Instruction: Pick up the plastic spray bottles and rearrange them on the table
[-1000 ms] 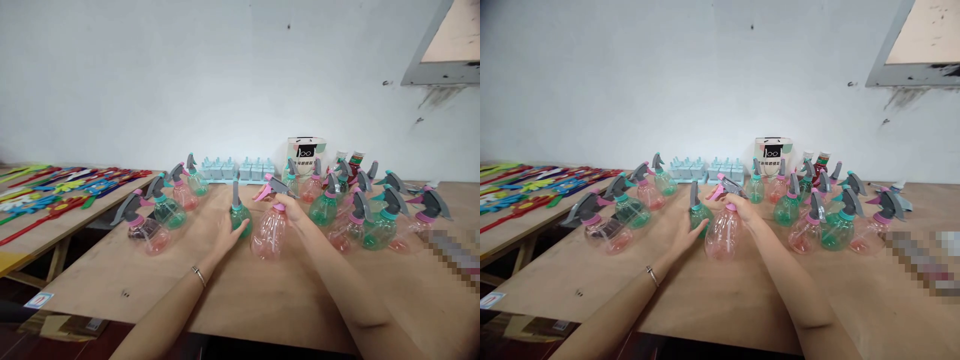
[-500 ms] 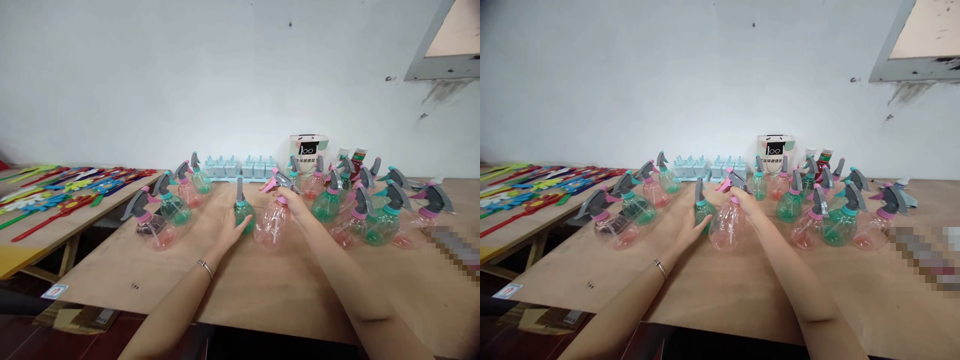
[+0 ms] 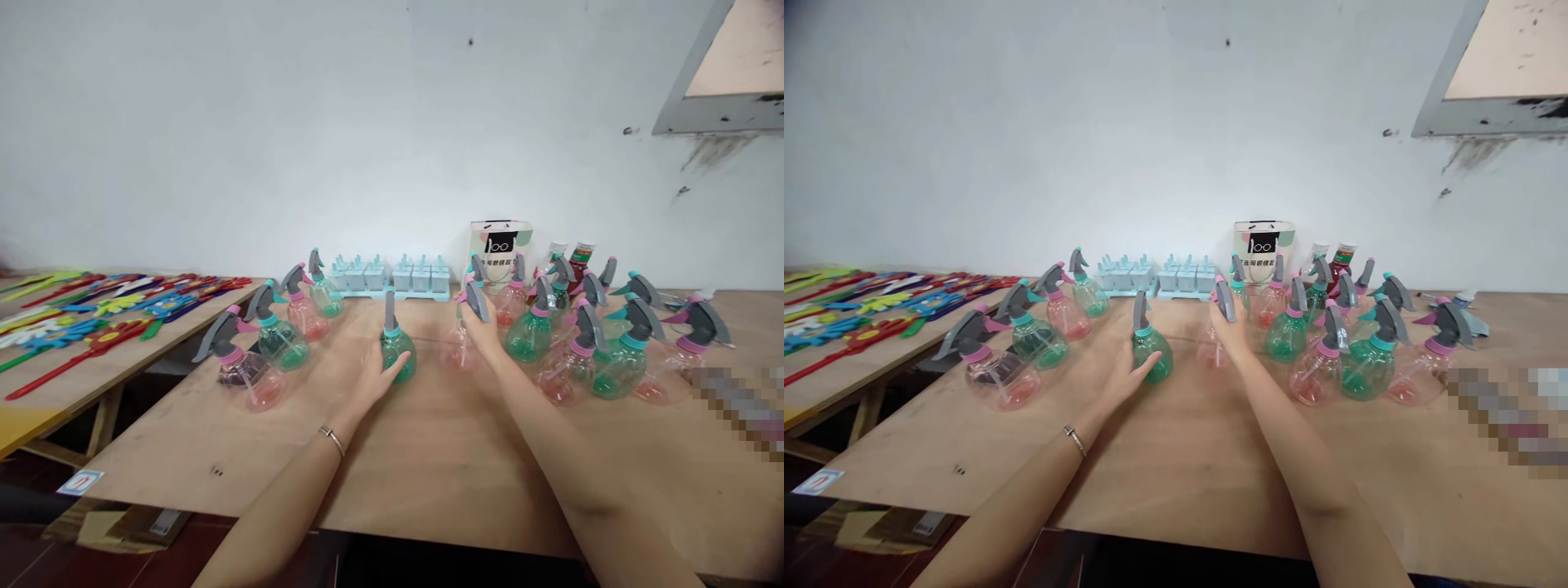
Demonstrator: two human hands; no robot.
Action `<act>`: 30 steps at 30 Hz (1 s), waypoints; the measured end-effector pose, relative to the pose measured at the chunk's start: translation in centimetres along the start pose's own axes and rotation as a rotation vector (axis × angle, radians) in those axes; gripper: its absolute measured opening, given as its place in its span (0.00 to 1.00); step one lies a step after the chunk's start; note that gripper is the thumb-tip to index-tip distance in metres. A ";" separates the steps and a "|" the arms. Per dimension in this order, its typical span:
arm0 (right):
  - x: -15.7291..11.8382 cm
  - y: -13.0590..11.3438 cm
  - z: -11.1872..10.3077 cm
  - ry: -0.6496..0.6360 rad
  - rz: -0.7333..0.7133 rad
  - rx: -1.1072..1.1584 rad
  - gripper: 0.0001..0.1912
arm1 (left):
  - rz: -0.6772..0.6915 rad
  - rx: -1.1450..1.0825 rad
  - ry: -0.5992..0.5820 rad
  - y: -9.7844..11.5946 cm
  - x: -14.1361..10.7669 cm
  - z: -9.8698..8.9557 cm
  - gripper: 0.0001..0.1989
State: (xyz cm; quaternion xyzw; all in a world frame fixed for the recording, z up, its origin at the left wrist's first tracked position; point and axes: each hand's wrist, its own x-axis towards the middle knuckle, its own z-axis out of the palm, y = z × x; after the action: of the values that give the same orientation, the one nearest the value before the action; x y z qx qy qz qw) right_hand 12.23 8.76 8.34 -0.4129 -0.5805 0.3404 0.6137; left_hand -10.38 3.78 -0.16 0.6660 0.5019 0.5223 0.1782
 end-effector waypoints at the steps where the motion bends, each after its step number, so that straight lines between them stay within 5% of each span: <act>1: 0.4 0.7 -0.4 0.066 -0.055 -0.069 0.09 | -0.018 0.009 -0.004 -0.1 0.0 0.0 0.36; 3: 1.0 1.9 -1.4 0.220 -0.164 -0.216 0.10 | -0.032 0.013 -0.010 -0.2 0.0 -0.1 0.34; 7: 2.2 3.5 -3.4 0.297 -0.207 -0.339 0.12 | 0.025 -0.004 -0.001 -0.1 0.0 -0.1 0.34; 16: 3.1 6.2 -4.1 0.211 -0.117 -0.324 0.27 | 0.009 -0.006 -0.006 -0.2 0.0 0.0 0.34; 20: 2.6 5.6 -4.4 0.365 -0.355 -0.391 0.41 | -0.035 -0.008 0.003 -0.4 -0.1 0.1 0.32; 23: 1.3 3.1 -4.2 0.495 -0.625 -0.429 0.41 | -0.022 0.001 0.009 -0.4 0.0 0.1 0.36; 26: -0.8 0.1 -2.0 0.245 -0.722 -0.341 0.36 | 0.045 0.010 -0.032 -0.2 -0.1 0.1 0.39; 30: -3.7 -1.0 3.2 -0.197 -0.438 -0.303 0.39 | 0.118 0.036 -0.048 -0.1 -0.7 0.7 0.35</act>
State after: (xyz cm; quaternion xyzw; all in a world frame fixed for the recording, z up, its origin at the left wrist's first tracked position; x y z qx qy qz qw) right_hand 8.60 5.39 7.62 -0.3294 -0.7570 0.1477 0.5446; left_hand -9.73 3.41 -0.86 0.7099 0.4666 0.5066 0.1470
